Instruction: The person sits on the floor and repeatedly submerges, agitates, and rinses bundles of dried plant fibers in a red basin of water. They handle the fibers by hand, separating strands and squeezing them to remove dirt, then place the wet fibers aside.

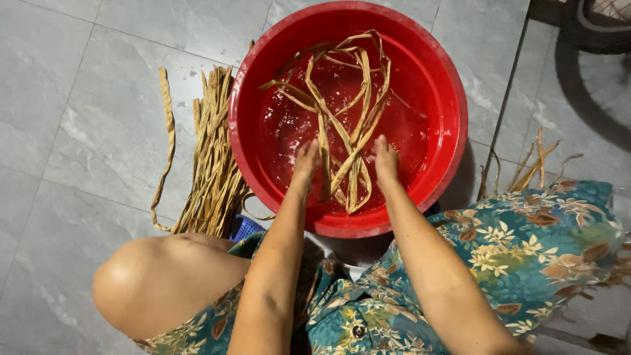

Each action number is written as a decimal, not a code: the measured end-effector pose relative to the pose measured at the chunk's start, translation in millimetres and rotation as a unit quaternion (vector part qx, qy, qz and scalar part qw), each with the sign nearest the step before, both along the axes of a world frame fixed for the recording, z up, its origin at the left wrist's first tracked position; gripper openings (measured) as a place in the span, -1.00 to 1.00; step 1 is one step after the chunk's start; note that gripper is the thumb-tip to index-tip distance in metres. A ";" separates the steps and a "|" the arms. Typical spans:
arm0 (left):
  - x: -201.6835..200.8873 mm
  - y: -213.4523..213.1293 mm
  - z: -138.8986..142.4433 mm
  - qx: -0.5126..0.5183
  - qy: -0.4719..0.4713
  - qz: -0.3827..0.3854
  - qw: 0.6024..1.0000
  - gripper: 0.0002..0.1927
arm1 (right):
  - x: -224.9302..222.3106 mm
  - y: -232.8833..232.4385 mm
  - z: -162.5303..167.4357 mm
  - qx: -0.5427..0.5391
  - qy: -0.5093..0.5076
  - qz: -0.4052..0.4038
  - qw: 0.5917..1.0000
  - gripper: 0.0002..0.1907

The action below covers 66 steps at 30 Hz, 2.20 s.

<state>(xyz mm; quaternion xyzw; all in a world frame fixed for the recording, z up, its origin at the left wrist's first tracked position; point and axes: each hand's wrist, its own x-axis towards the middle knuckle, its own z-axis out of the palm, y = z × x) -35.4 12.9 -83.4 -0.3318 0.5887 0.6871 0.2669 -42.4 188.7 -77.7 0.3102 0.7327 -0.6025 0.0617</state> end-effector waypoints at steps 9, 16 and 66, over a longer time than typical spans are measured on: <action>9.3 14.5 -34.4 0.070 0.027 -0.240 0.968 -0.75 | 3.0 -19.4 0.3 -0.041 -0.036 0.105 0.993 -0.71; 6.1 -2.8 -36.1 0.080 0.046 -0.073 0.993 -0.73 | 5.7 13.6 1.2 -0.154 -0.147 -0.045 0.976 -0.75; 42.2 29.7 -47.5 0.036 0.045 -0.220 0.974 -0.72 | -11.7 0.3 8.3 0.271 0.150 0.050 0.949 -0.41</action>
